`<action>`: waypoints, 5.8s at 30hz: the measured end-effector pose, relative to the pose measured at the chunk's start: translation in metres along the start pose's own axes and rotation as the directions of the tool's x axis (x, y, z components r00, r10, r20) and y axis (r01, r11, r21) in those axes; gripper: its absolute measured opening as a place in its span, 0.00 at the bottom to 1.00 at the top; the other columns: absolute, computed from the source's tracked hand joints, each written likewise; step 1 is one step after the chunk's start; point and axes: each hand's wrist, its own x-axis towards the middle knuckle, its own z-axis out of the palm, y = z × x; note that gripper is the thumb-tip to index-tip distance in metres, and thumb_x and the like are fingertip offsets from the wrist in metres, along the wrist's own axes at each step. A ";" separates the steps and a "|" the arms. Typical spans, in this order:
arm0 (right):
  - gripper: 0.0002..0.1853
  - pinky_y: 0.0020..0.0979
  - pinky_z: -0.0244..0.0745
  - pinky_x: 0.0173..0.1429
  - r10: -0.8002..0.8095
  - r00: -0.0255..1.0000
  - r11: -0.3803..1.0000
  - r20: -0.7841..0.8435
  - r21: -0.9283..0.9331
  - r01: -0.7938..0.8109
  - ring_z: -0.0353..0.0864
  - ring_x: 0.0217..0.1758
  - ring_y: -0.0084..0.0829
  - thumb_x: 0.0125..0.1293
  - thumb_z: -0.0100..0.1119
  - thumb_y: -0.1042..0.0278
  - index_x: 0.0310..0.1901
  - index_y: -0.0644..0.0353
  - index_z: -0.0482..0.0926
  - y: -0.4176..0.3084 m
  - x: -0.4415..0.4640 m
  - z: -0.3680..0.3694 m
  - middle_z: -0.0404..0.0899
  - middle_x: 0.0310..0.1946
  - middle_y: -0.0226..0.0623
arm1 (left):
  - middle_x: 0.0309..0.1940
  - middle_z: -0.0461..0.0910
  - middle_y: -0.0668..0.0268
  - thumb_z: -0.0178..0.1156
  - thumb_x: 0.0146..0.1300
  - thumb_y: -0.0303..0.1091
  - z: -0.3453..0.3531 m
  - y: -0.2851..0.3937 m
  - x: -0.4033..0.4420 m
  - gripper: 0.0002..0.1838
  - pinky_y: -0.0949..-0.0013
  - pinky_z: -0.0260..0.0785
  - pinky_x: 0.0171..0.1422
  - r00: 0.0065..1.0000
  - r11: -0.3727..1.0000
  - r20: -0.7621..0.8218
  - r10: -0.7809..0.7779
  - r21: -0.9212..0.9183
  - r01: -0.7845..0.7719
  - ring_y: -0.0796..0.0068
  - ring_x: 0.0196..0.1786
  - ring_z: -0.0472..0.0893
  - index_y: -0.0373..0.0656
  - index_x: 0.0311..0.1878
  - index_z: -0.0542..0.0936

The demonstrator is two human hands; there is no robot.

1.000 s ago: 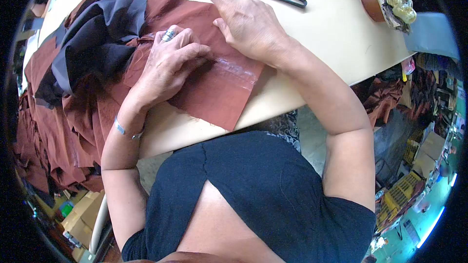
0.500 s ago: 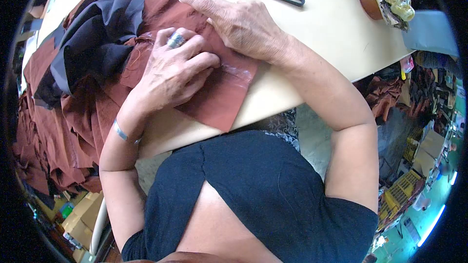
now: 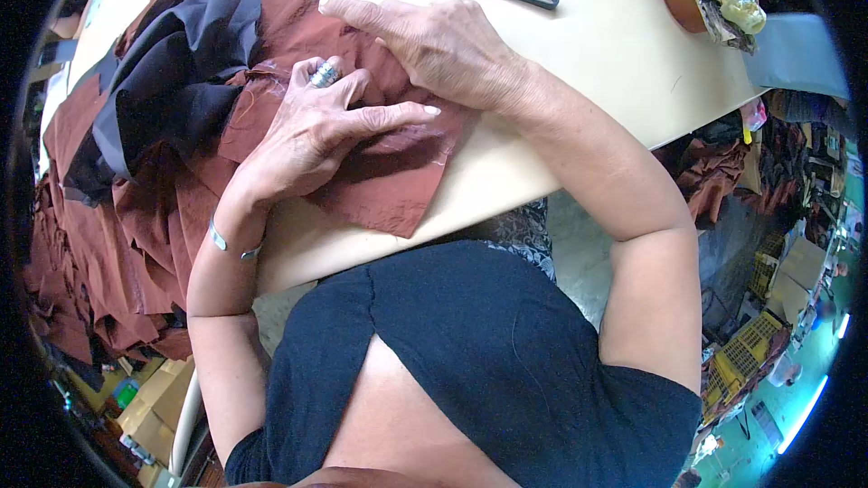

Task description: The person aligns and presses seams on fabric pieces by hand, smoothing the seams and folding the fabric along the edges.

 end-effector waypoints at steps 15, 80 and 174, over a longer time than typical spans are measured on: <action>0.22 0.35 0.78 0.50 0.001 1.000 0.999 0.001 -0.038 -0.001 0.80 0.49 0.41 0.63 0.53 0.73 0.60 0.55 0.71 0.004 -0.001 -0.001 0.77 0.53 0.39 | 0.31 0.69 0.68 0.59 0.56 0.35 0.013 0.008 0.013 0.06 0.58 0.55 0.49 0.978 0.997 -0.205 0.042 -0.060 -0.055 0.63 0.41 0.69 0.53 0.38 0.77; 0.26 0.33 0.80 0.41 -0.123 0.990 0.990 -0.064 -0.077 0.118 0.83 0.41 0.39 0.57 0.58 0.75 0.60 0.51 0.70 0.008 0.001 0.002 0.81 0.45 0.39 | 0.42 0.71 0.78 0.57 0.50 0.35 0.030 0.023 0.017 0.24 0.54 0.51 0.59 0.954 0.961 -0.186 0.233 -0.103 -0.255 0.73 0.50 0.67 0.68 0.53 0.76; 0.28 0.34 0.78 0.49 0.251 0.967 0.955 0.042 0.154 -0.254 0.81 0.45 0.38 0.55 0.61 0.79 0.59 0.56 0.68 0.001 -0.015 -0.024 0.76 0.53 0.41 | 0.44 0.73 0.69 0.54 0.53 0.34 0.033 0.026 -0.013 0.20 0.55 0.58 0.68 0.926 0.981 -0.372 0.062 0.195 0.013 0.72 0.53 0.74 0.44 0.51 0.77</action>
